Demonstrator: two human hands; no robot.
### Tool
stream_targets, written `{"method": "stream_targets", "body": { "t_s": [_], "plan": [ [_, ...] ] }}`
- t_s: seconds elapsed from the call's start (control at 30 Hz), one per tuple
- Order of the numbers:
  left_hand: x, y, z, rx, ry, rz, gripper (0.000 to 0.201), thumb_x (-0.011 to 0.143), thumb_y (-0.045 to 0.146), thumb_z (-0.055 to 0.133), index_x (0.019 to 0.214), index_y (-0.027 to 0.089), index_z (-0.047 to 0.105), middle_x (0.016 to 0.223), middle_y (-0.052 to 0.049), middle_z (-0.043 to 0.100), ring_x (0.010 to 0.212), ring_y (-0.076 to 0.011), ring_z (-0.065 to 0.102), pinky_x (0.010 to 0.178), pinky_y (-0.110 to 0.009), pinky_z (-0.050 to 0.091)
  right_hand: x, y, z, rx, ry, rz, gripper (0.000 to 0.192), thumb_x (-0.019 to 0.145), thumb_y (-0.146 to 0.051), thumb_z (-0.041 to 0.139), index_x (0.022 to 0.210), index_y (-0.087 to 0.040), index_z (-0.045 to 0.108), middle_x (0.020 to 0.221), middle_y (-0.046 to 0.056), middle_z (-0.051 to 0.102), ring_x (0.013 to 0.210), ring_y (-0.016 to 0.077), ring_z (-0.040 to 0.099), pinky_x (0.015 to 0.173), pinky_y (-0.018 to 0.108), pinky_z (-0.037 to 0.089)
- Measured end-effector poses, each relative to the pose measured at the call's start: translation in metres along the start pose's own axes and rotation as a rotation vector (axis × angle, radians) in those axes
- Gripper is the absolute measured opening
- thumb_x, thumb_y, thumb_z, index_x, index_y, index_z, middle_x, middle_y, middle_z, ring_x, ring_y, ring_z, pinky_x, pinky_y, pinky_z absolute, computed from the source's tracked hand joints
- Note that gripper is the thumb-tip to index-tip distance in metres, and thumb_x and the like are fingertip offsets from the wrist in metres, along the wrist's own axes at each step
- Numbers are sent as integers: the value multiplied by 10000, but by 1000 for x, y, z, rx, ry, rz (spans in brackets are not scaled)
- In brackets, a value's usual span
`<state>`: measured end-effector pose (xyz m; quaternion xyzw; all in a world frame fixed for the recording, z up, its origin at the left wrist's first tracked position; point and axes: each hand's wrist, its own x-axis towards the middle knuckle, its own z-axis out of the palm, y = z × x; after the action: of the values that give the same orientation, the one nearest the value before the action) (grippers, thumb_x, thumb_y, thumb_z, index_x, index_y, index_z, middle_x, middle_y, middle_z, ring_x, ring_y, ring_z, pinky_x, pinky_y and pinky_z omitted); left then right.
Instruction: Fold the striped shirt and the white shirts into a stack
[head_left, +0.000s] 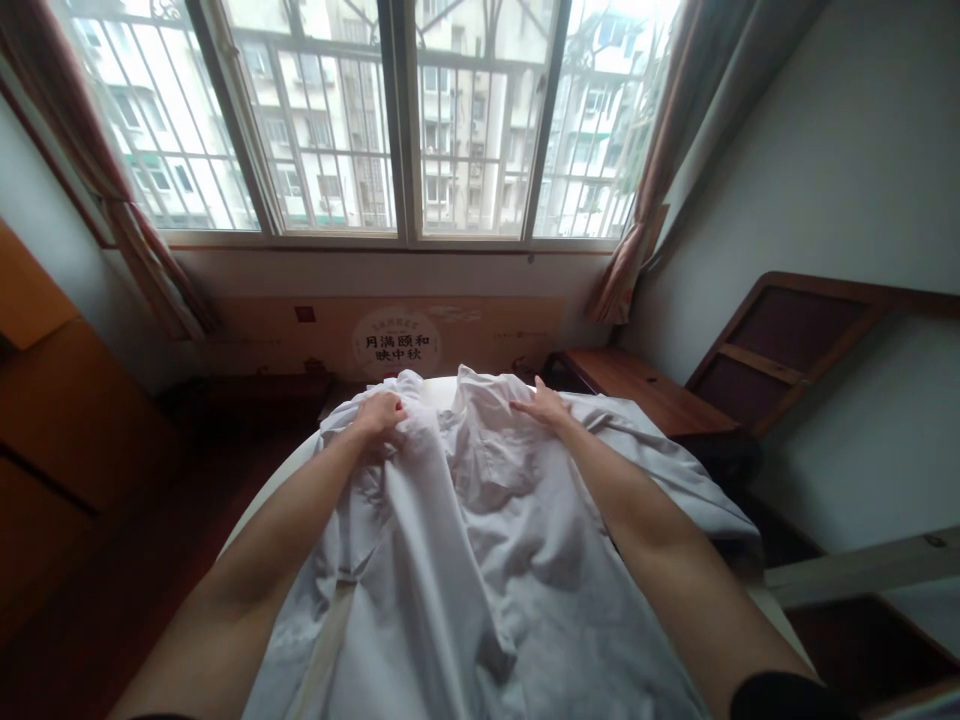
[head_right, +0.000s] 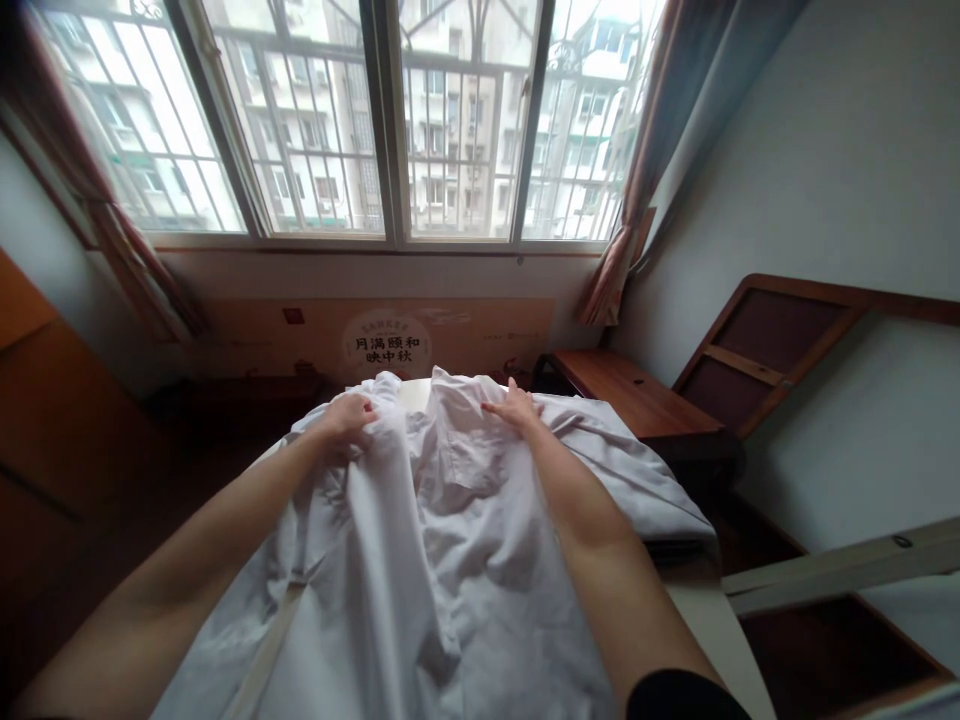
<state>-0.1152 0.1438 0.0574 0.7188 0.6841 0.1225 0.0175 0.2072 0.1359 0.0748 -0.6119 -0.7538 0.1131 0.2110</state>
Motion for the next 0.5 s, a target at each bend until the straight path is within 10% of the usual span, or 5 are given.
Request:
{"method": "stream_targets", "body": {
  "t_s": [0.2,0.33,0.5],
  "plan": [
    [-5,-16,-10,-78,447,12,262,932,310,375,920,172,597,997,-85,632,834,-189,606,691,-266,411,36,35,8,-94,36,104,209,894,-287,538,1002,-130,624,976,97,657,854,206,619,737,320,479],
    [-12,-33,-34,-96,722,-109,251,933,307,364,1020,149,538,843,-90,645,797,-240,627,706,-315,426,30,57,-33,-140,443,65,216,893,-257,460,1014,-155,607,931,113,673,858,243,611,721,305,424],
    [-6,-34,-60,-19,769,-231,328,954,322,297,1141,125,481,1058,-152,613,956,-288,597,821,-386,415,20,66,-95,-282,838,13,343,938,-278,337,1178,-109,514,1099,168,601,1008,274,551,837,360,388]
  ]
}}
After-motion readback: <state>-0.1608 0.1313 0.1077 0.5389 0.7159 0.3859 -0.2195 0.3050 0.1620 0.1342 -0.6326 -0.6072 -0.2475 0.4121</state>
